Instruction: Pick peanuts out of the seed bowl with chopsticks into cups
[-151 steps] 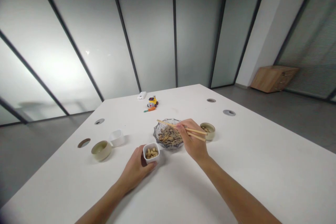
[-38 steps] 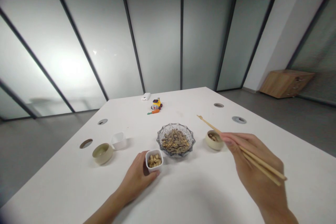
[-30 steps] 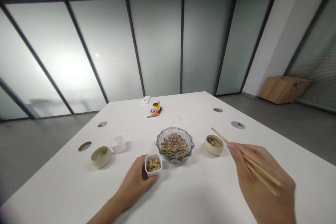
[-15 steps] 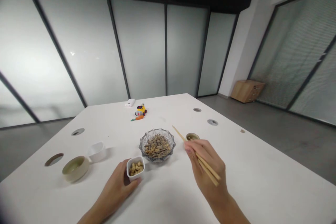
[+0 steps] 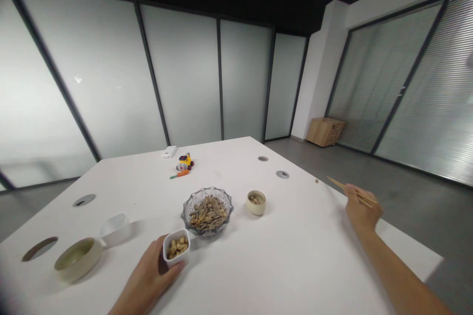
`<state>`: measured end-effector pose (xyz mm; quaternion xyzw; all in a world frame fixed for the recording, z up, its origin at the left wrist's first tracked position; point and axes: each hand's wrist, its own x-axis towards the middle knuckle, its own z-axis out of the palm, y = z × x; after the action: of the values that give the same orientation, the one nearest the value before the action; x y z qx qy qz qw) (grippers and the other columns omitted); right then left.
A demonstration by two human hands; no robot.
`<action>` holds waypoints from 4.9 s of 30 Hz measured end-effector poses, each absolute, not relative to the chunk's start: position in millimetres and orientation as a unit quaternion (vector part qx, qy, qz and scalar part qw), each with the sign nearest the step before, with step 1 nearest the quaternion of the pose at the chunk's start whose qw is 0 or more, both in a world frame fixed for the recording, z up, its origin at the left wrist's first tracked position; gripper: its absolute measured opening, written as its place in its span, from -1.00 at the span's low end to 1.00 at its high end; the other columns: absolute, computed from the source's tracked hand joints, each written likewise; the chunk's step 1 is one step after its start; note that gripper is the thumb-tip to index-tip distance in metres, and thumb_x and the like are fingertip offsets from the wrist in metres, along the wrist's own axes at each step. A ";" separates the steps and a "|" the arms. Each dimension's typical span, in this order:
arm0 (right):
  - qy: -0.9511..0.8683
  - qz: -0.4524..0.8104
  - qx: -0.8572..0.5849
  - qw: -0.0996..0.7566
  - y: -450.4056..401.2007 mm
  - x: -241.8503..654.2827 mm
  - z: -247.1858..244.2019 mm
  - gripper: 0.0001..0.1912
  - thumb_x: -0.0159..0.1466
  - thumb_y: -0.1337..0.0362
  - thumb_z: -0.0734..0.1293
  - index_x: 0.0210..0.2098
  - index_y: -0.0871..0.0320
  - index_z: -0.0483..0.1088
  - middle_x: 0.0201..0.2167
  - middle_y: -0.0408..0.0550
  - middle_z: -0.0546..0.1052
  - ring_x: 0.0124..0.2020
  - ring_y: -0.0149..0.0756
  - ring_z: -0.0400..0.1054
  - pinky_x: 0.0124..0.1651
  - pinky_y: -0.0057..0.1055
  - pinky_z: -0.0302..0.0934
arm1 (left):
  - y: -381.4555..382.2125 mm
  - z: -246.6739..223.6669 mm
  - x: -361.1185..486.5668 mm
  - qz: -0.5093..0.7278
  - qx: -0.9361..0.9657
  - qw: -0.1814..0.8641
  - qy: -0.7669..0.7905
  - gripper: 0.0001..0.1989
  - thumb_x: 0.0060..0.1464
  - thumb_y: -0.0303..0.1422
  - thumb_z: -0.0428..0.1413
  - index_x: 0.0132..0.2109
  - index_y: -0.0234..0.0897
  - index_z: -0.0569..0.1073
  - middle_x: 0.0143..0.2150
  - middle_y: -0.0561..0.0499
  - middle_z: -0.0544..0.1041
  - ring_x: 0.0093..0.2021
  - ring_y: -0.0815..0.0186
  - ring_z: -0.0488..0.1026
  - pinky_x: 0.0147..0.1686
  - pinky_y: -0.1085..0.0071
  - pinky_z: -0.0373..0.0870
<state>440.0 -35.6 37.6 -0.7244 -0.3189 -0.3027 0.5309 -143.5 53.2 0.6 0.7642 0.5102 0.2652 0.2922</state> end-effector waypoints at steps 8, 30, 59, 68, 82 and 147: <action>-0.354 -0.238 -0.737 0.524 -31.0 447.5 23.1 -0.56 0.16 -0.12 0.38 -0.67 0.00 0.41 -0.62 -0.04 0.49 -0.54 -0.09 0.37 -0.42 -0.20 0.18 | 53.2 -0.7 -144.8 0.265 0.766 0.291 0.509 -0.46 0.09 -0.06 0.18 0.15 -0.21 0.49 0.08 -0.19 0.60 0.12 -0.08 0.52 0.16 0.05 0.45; -0.541 -0.167 -0.611 0.554 12.3 369.7 -6.3 -0.47 0.33 -0.27 0.36 -0.32 0.06 0.64 -0.27 0.06 0.71 -0.25 -0.04 0.61 -0.09 -0.11 0.52 | 52.4 -2.0 -145.1 0.254 0.767 0.291 0.512 -0.44 0.11 -0.06 0.16 0.19 -0.23 0.46 0.10 -0.19 0.56 0.11 -0.04 0.49 0.16 0.09 0.41; -0.518 -0.132 -0.592 0.604 0.9 345.5 0.5 -0.58 0.29 -0.18 0.45 -0.35 0.04 0.65 -0.31 0.01 0.66 -0.23 -0.04 0.59 -0.02 -0.02 0.53 | 47.2 8.7 -141.4 0.262 0.763 0.299 0.510 -0.47 0.07 -0.10 0.19 0.14 -0.24 0.47 0.09 -0.20 0.56 0.10 -0.04 0.48 0.16 0.07 0.38; -0.130 0.300 -0.421 0.846 -29.9 288.4 19.3 -0.47 -0.20 0.01 0.78 -0.37 0.10 0.61 -0.26 -0.12 0.66 -0.19 -0.27 0.62 -0.03 -0.36 0.65 | 46.2 10.6 -140.6 0.262 0.760 0.297 0.515 -0.48 0.06 -0.09 0.20 0.12 -0.23 0.49 0.07 -0.19 0.57 0.08 -0.05 0.49 0.14 0.09 0.39; -0.446 0.035 -0.591 0.671 -51.9 264.4 21.2 -0.63 0.29 -0.16 0.48 -0.27 0.00 0.65 -0.22 0.01 0.69 -0.18 0.00 0.64 -0.02 -0.02 0.61 | 47.2 11.0 -140.4 0.249 0.768 0.298 0.510 -0.51 0.10 -0.12 0.18 0.13 -0.23 0.47 0.07 -0.18 0.56 0.08 -0.04 0.47 0.13 0.10 0.37; -0.308 0.399 -0.395 0.768 18.7 168.1 62.4 -0.62 0.12 -0.05 0.65 -0.45 0.08 0.56 -0.46 -0.17 0.59 -0.42 -0.29 0.55 -0.32 -0.27 0.63 | 37.2 24.5 -133.2 0.236 0.763 0.299 0.523 -0.60 0.04 -0.24 0.26 0.04 -0.20 0.50 0.03 -0.11 0.56 0.06 0.03 0.43 0.09 0.19 0.31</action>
<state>168.1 18.7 62.4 -0.3952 -0.3082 0.3991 0.7678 -133.2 37.2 24.5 0.7628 0.5229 0.2358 0.2986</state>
